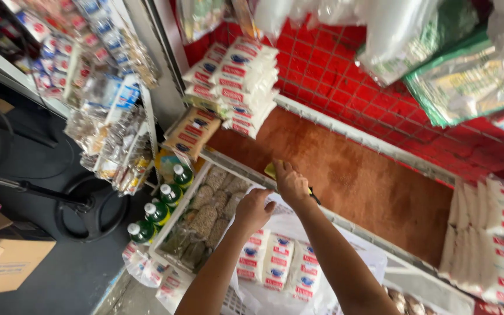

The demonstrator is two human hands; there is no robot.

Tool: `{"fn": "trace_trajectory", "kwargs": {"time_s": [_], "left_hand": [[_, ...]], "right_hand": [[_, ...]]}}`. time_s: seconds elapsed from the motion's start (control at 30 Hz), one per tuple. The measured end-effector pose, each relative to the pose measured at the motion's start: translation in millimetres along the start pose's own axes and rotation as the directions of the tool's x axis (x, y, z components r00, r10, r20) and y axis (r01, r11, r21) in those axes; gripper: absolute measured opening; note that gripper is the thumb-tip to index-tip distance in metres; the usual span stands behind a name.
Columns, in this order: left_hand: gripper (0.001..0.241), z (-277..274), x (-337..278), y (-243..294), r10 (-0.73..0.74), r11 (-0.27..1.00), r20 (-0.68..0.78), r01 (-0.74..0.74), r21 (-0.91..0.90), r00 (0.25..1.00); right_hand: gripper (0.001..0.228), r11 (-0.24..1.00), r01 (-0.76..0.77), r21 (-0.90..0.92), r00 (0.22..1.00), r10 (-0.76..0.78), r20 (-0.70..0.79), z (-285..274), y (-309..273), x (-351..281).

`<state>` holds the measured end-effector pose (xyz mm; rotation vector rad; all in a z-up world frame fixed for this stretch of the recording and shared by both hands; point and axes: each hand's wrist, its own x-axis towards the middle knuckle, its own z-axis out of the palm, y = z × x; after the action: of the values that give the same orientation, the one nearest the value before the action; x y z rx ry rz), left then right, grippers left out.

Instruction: Clean individual bags of sugar with a yellow sponge and place them into a white plastic bin.

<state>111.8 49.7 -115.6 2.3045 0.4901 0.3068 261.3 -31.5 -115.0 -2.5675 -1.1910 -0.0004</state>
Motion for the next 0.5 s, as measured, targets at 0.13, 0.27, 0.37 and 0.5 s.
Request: {"fn": "trace_trajectory", "kwargs": {"time_s": [0.13,0.27,0.37,0.5], "left_hand": [[0.037,-13.2,18.8,-38.3,-0.062,0.989,-0.067,0.052,-0.141,0.996],[0.041,-41.8,44.4,-38.6,-0.351,0.922,0.023,0.35,-0.168,0.936],[0.069,-50.1,62.5,-40.4,-0.295,0.953,-0.174,0.275,-0.129,0.939],[0.116,-63.3,104.3,-36.0,-0.114,0.99,-0.485,0.059,-0.127,0.867]], "right_hand": [[0.052,0.995,0.052,-0.083,0.994,-0.059,-0.095,43.2,7.4,28.4],[0.039,0.987,-0.081,-0.138,0.976,0.107,0.19,60.8,4.5,51.4],[0.034,0.976,-0.111,-0.187,0.928,0.169,0.332,70.3,4.8,67.1],[0.028,0.981,0.091,-0.174,0.879,0.003,0.476,46.3,-3.9,78.9]]}}
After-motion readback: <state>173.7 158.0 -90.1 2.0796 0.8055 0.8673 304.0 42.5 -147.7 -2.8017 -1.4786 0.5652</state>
